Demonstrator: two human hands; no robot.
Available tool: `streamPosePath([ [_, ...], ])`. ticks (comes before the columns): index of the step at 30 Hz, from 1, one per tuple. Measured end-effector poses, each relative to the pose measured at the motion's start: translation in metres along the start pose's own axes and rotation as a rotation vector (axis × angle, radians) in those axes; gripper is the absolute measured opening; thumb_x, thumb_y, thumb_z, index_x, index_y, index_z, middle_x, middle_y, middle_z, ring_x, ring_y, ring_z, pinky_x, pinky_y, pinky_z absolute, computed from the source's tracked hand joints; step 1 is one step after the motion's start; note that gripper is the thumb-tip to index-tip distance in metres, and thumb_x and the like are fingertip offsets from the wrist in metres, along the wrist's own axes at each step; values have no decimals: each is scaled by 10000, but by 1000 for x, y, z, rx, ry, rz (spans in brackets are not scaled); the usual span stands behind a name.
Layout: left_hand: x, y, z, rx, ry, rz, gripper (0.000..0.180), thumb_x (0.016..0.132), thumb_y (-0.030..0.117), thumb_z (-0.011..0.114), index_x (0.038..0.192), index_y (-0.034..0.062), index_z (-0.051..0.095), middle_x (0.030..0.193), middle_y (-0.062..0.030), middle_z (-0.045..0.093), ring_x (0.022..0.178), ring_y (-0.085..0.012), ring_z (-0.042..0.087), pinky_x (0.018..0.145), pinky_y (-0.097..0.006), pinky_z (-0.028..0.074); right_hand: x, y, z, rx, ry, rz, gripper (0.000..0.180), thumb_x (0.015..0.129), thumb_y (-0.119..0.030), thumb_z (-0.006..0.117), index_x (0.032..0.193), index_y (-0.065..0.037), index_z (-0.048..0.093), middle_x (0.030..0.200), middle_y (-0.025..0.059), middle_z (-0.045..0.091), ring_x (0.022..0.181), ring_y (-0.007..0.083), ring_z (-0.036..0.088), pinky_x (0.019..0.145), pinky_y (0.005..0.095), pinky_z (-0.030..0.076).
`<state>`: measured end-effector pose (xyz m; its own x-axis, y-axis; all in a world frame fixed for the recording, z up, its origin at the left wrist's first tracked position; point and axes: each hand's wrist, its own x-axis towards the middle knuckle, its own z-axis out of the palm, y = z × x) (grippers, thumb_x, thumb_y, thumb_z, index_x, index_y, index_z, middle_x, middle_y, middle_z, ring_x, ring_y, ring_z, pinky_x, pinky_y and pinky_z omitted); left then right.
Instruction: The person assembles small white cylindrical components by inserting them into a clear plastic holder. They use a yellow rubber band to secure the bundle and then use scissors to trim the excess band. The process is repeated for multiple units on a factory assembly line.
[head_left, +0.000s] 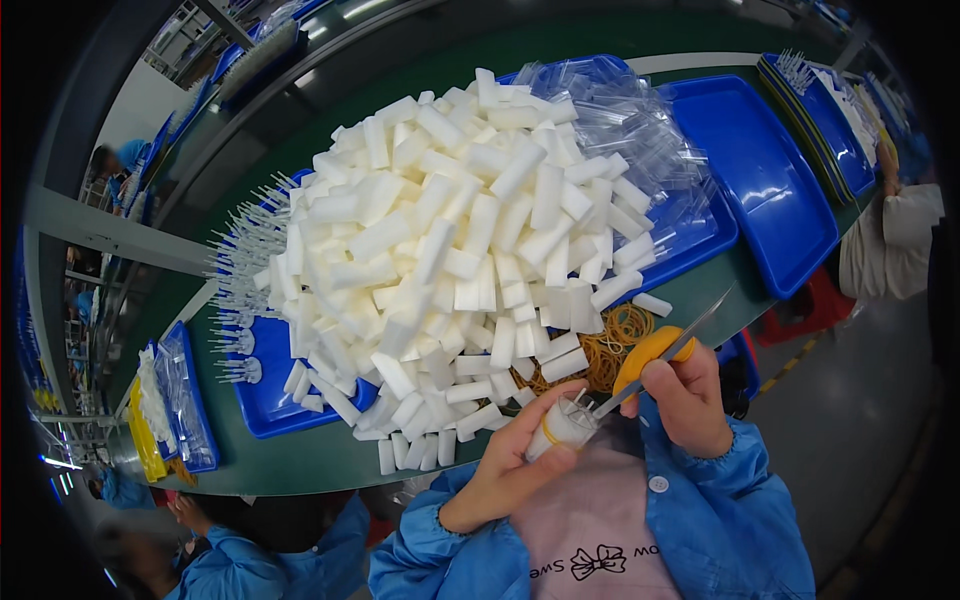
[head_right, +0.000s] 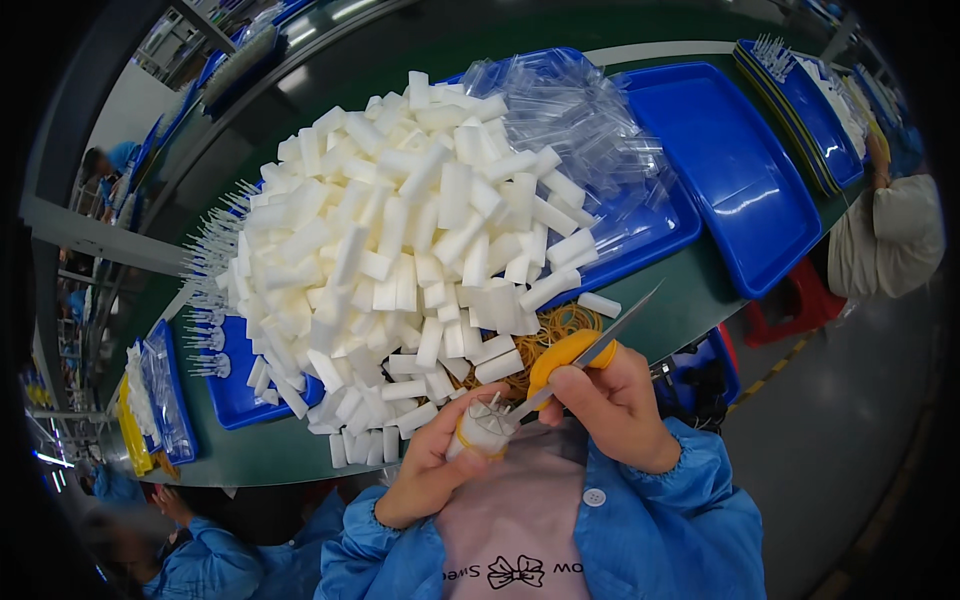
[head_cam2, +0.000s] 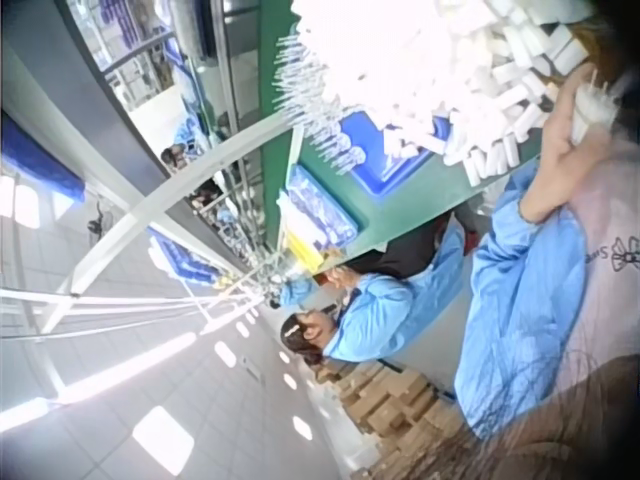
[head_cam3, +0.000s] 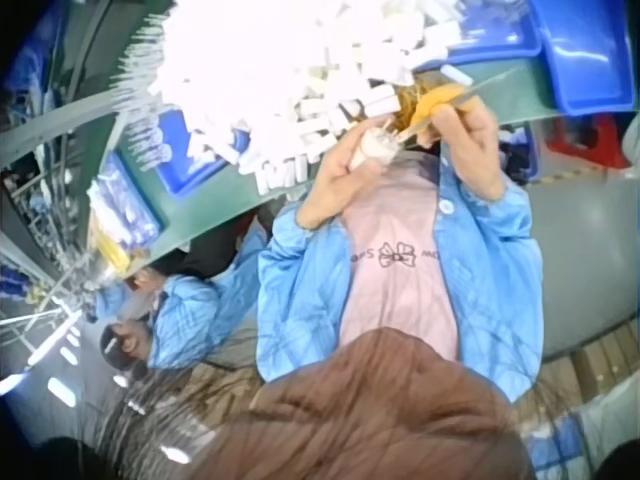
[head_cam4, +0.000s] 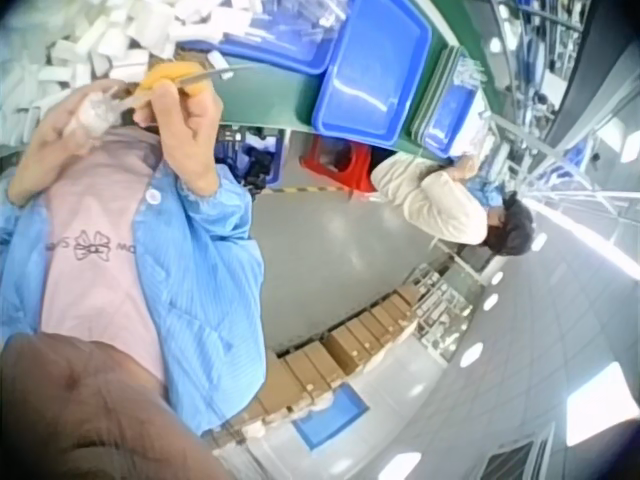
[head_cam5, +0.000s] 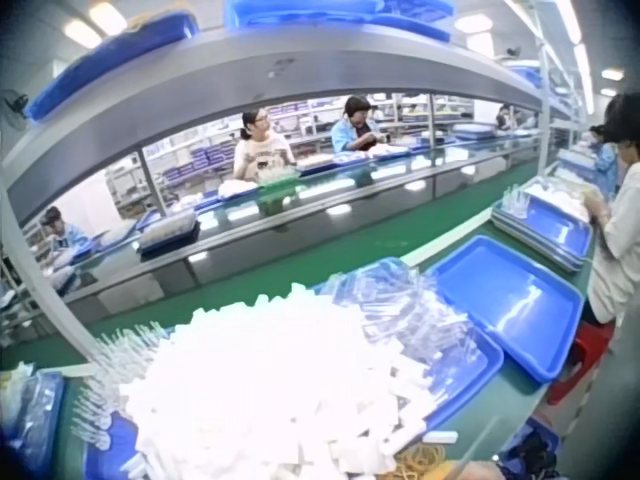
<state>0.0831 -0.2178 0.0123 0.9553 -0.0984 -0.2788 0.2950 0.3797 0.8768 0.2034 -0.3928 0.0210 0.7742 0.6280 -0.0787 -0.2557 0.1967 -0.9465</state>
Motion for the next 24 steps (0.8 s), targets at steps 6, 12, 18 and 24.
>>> streamPosePath([
  [6, -1, 2, 0, -84, -42, -48, 621, 895, 226, 590, 1398, -5, 306, 1182, -79, 534, 910, -99, 513, 776, -228, 424, 0, 4, 0, 56, -103, 106, 172, 934, -105, 502, 999, 41, 565, 855, 97, 621, 680, 96, 589, 601, 217, 503],
  [12, -1, -3, -2, -233, -70, -120, 682, 894, 385, 566, 1384, -8, 303, 1123, -118, 557, 796, -129, 540, 650, -228, 433, -7, 4, 3, -113, -60, -37, 163, 935, -114, 497, 980, 28, 563, 847, 105, 620, 666, 106, 586, 597, 229, 495],
  [18, 7, -8, -4, -533, -173, -190, 687, 872, 529, 505, 1278, -8, 369, 1046, -137, 555, 668, -173, 540, 518, -251, 403, -4, 4, -3, 130, 32, -79, 165, 948, -129, 475, 996, 21, 529, 865, 113, 613, 663, 121, 574, 598, 250, 492],
  [24, 6, -18, -7, -535, -181, -223, 658, 895, 513, 470, 1284, -8, 370, 1062, -152, 551, 684, -185, 542, 544, -256, 414, -2, 3, -2, 91, -18, -5, 180, 949, -129, 480, 1025, 28, 527, 871, 115, 612, 669, 116, 573, 595, 242, 491],
])
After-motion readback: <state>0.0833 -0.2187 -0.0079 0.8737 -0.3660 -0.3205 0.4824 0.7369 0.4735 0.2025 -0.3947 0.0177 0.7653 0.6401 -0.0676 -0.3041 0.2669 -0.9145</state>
